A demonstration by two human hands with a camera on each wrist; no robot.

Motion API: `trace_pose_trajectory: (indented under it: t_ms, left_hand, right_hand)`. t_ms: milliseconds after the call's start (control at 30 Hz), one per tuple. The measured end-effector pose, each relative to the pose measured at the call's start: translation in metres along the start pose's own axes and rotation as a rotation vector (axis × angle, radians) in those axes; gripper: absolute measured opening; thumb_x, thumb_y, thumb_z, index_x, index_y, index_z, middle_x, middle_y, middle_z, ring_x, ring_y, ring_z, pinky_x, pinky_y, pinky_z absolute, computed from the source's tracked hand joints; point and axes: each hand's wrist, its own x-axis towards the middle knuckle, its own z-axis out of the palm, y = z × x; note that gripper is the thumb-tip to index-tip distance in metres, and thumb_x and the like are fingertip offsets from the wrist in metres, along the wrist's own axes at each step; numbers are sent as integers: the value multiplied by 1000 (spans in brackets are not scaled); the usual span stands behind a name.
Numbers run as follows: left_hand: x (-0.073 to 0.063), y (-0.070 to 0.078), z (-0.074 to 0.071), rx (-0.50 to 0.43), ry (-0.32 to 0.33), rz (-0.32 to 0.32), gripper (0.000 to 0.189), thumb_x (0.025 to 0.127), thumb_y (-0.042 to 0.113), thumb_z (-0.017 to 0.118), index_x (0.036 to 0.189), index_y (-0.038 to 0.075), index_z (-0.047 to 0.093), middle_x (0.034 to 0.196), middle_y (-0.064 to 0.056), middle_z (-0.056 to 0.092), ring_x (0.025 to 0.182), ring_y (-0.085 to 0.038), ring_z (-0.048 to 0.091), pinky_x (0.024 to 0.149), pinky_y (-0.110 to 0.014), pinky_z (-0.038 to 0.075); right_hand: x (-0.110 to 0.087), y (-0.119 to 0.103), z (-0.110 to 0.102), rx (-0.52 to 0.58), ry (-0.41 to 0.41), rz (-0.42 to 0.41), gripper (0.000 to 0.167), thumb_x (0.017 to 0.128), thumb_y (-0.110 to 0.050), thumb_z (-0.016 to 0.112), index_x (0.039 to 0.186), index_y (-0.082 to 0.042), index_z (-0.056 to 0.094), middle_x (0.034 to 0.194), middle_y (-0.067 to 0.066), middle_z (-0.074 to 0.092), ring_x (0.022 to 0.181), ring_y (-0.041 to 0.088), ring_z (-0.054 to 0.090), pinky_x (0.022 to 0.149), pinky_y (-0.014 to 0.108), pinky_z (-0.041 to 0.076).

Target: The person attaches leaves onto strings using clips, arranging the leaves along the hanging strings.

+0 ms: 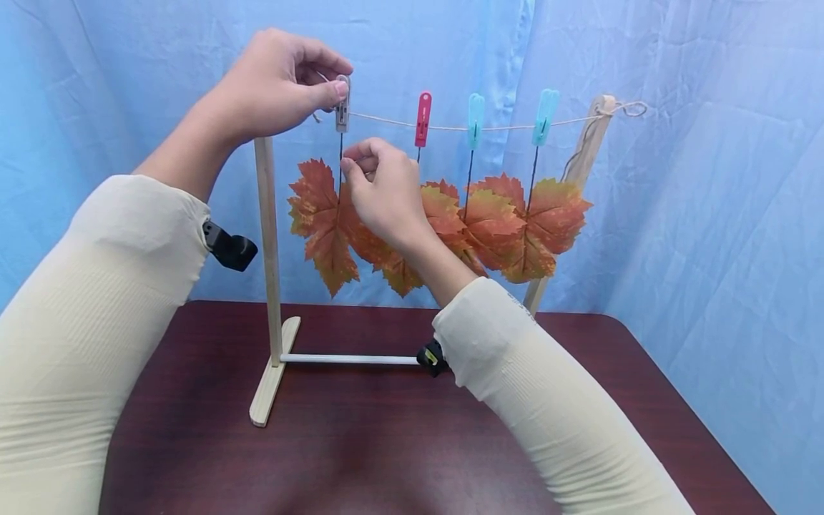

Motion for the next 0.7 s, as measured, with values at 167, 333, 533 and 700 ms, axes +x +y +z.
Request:
trace_pose_trajectory:
  t_ms: [167,333,533,700]
  left_hand:
    - [0,0,-1,12,10,6,39,104,29,60,135,7,66,114,-8,67,96,-11,59,86,-21,49]
    - [0,-1,-3,16,49,-2,40,104,29,60,137,6,64,118,-9,66,98,-10,57,86,-21,49]
    - [-8,-3,-9,20,161,4,39,104,28,60,137,7,65,121,-10,67,101,-8,59,94,-19,49]
    - [-20,-7,-13,8,235,28,37,103,27,62,133,6,67,117,-8,68,98,-6,60,94,-18,51]
  right_hand:
    - [-3,-2,-4,13,-3,-17,20,103,-16,64,116,-2,68,100,7,73,87,13,68,76,25,57]
    - [-7,-6,-11,4,-2,-54,22,103,-17,64,117,-2,68,100,6,73,84,12,67,75,26,56]
    - [-14,-8,-23,-18,15,-91,21,102,-19,65,116,-4,69,100,5,74,80,11,66,73,26,54]
    - [-20,-7,-38,-31,41,-130,20,102,-17,66,115,-3,70,98,6,74,75,13,66,69,27,53]
